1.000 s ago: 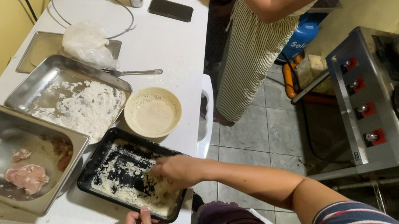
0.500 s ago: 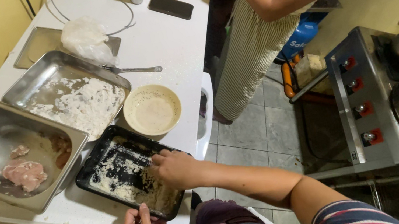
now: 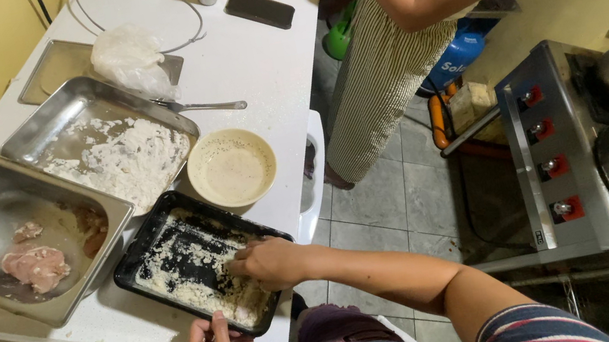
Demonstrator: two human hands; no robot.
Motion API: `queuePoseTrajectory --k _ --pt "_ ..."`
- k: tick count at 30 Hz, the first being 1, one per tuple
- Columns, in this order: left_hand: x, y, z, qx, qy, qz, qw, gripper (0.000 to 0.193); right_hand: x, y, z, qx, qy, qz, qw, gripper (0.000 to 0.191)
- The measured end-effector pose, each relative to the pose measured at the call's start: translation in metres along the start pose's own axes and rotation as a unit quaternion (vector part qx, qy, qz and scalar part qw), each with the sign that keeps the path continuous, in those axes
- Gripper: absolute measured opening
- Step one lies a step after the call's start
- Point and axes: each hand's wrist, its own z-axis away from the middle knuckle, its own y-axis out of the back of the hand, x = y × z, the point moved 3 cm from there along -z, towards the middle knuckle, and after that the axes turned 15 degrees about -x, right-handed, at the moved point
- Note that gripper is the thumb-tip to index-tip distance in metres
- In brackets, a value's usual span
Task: The person takes raw chicken pieces from a metal tray, dips them in a wet mixture in a bowl, presses them into breading in a black tray to coat them, and places the coated pieces into a plastic container with other breaded pieces, repeating this cycle throughout the episode.
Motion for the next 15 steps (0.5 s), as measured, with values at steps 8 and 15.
queuePoseTrajectory --k 8,15 --pt "-0.007 0.004 -0.003 0.003 -0.002 0.0 1.0 0.033 -0.001 0.004 -0.002 -0.021 0.088 -0.149 0.985 0.038" --pt "-0.008 0.006 -0.003 0.006 0.005 -0.008 1.0 0.031 0.0 0.006 -0.002 0.04 -0.065 -0.02 0.997 0.034"
